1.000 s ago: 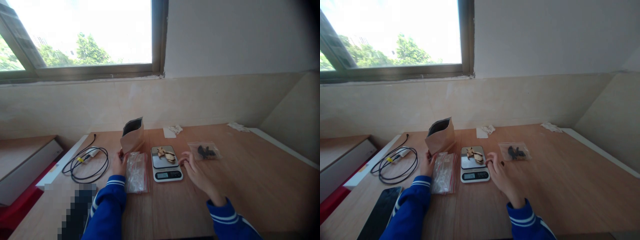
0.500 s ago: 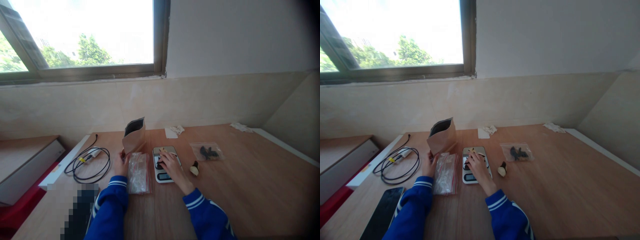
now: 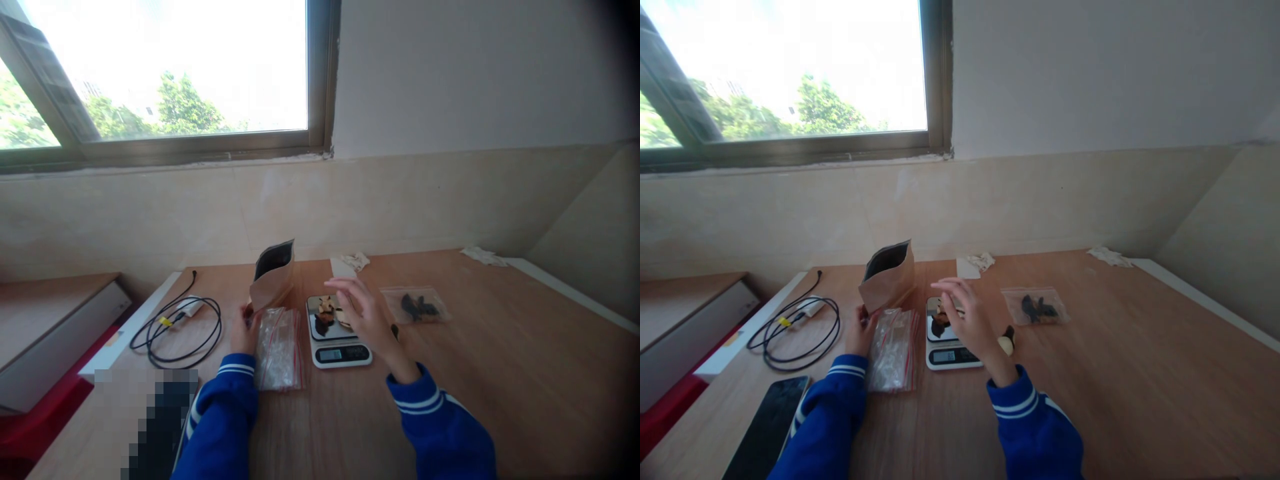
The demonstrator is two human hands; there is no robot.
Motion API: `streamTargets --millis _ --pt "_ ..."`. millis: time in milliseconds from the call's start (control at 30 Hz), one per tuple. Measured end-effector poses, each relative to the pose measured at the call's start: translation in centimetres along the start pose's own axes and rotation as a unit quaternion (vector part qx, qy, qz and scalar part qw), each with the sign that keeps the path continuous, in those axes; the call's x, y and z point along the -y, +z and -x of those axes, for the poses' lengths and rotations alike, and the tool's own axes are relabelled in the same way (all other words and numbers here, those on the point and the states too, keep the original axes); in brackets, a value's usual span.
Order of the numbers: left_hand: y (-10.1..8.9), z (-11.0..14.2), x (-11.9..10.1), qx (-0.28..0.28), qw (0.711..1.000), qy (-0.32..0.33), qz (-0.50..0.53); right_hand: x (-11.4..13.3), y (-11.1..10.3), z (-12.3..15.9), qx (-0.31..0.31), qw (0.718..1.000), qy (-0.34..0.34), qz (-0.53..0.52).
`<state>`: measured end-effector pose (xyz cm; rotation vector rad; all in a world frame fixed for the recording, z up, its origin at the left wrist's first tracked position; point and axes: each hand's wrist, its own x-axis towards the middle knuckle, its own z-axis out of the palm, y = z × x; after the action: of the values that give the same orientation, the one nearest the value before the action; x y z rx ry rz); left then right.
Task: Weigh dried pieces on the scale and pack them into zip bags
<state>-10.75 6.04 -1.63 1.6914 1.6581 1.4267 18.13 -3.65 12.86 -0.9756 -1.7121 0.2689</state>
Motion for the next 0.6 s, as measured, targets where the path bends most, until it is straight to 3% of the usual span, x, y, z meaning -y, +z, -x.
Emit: streamTargets --millis 133,267,400,500,600 --pt "0.1 -0.1 0.6 0.016 1.000 0.011 0.019 3.1 -0.3 -3.6 0.054 0.996 -0.068 -0.007" --pt "0.1 -0.2 0.6 0.028 0.998 0.043 0.033 3.3 1.3 -4.8 0.152 0.982 -0.102 0.041" --pt "-0.1 0.0 -0.2 0.031 0.998 0.053 0.028 2.1 2.3 -4.7 0.248 0.964 -0.034 0.091" --pt "-0.3 0.1 -0.8 0.046 0.997 0.063 0.017 1.2 2.8 -4.6 0.341 0.932 0.026 0.118" --pt "-0.4 0.1 -1.1 0.054 0.997 0.061 0.010 0.0 4.0 -4.4 0.364 0.922 0.045 0.128"
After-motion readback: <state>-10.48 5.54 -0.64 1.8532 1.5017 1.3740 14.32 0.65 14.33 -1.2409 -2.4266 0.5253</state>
